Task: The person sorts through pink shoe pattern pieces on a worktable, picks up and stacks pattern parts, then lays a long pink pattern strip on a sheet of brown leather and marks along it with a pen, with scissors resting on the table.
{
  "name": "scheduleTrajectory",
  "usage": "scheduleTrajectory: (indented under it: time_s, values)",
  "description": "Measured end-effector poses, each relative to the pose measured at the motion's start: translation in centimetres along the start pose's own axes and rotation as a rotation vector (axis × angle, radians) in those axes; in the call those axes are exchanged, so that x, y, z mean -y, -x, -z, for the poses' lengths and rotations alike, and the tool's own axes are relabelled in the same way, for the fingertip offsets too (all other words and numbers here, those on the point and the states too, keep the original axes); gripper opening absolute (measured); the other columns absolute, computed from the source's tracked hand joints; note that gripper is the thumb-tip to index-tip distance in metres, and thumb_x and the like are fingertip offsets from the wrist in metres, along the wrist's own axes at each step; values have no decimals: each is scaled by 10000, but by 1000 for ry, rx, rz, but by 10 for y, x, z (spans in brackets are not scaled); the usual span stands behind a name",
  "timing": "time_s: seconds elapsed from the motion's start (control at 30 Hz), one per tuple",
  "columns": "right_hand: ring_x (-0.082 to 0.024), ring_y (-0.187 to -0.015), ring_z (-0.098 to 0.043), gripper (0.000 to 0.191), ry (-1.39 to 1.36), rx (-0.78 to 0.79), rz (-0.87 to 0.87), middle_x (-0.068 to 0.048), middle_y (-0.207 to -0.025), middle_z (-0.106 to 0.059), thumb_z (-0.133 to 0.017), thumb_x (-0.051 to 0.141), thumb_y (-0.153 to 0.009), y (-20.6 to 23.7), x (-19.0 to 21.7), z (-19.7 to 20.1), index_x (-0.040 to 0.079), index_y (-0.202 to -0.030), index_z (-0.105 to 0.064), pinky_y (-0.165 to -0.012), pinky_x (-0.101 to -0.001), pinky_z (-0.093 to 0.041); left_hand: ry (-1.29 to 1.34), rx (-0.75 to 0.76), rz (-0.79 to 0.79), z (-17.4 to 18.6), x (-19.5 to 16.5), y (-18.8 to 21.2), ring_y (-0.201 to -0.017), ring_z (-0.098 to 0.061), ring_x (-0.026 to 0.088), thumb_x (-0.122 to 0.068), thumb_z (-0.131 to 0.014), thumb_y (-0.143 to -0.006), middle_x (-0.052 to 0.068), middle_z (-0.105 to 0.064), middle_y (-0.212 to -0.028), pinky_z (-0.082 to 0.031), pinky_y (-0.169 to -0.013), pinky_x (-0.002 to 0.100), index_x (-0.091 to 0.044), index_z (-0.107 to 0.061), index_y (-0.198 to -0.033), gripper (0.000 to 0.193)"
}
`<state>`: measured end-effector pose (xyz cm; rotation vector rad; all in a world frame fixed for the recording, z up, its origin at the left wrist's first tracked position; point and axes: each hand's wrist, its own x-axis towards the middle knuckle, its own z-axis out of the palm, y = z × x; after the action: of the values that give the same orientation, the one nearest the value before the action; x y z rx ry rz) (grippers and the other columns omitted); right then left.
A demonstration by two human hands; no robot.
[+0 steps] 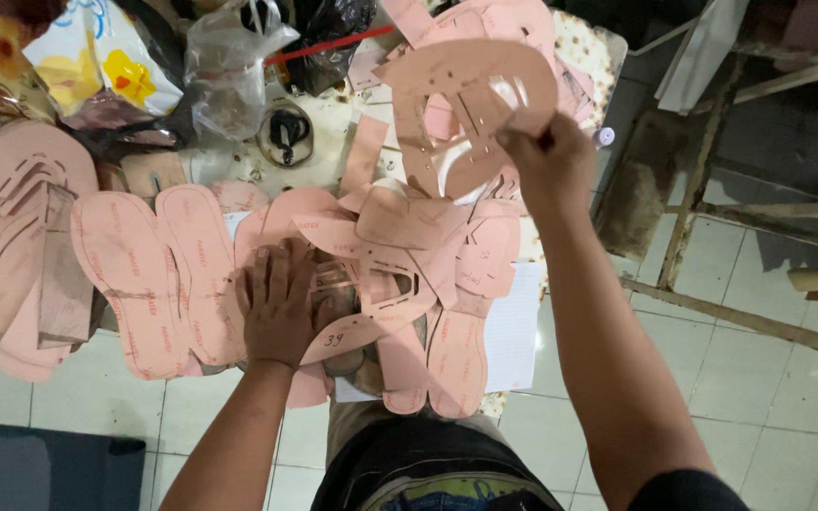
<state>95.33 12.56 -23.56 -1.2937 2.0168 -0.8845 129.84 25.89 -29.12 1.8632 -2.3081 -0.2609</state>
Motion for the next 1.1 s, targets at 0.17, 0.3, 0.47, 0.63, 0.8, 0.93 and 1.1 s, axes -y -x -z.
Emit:
scheduleTrajectory:
  time_s: [0.17,0.3,0.47,0.63,0.8,0.93,1.1]
  values:
    - [-184,-839,-641,209,118,-127,341,-70,-959,-676,-828,99,-926,95,-6,27,27,-1016,-653,-744,-332,-505,-7,71,27,-5,2,2,-1525,-289,377,-545,-610,-906,140,-377,-1626,-161,-1234,606,-246,-434,-1570,749]
    - [-224,-994,-642,372,112,147,578,-61,-1006,-689,-855,37,-733,160,-12,-1,126,-1065,-713,-808,-329,-543,5,77,43,-8,3,5,-1539,-262,352,-562,-611,-876,112,-354,-1628,-169,-1244,608,-221,-410,-1565,794]
    - [-279,-1142,-577,564,400,531,696,-72,-1225,-630,-850,148,-703,189,-24,-24,111,-1240,-682,-971,-420,-491,-127,85,17,-10,4,2,-1533,-263,317,-567,-653,-813,65,-354,-1636,-205,-1214,594,-224,-433,-1540,833]
    - [-434,-1295,-453,796,382,728,604,-194,-1444,-481,-926,318,-637,128,-27,-30,115,-1341,-616,-1029,-582,-370,-61,-35,1,-10,3,1,-1552,-279,316,-561,-655,-901,85,-362,-1639,-218,-1242,606,-115,-479,-1577,829]
    - [-514,-1321,-392,956,474,169,480,-280,-1496,-361,-944,336,-685,-7,-17,-44,30,-1465,-484,-1067,-569,-364,-56,-14,3,-6,2,-1,-1538,-280,325,-560,-667,-855,76,-361,-1636,-208,-1235,618,-152,-534,-1503,777]
    - [-468,-1182,-488,813,486,116,313,-205,-1339,-526,-910,238,-611,-44,-8,-52,57,-1339,-597,-963,-538,-428,-49,32,22,-4,1,-4,-1531,-276,331,-549,-676,-835,79,-351,-1641,-201,-1229,619,-151,-538,-1486,776]
    - [-367,-933,-626,234,359,53,568,-141,-1068,-705,-626,18,-889,-9,-10,-62,83,-1053,-779,-869,-451,-517,-35,70,36,-5,3,-3,-1537,-270,334,-555,-670,-833,87,-337,-1647,-181,-1239,619,-135,-500,-1522,825]
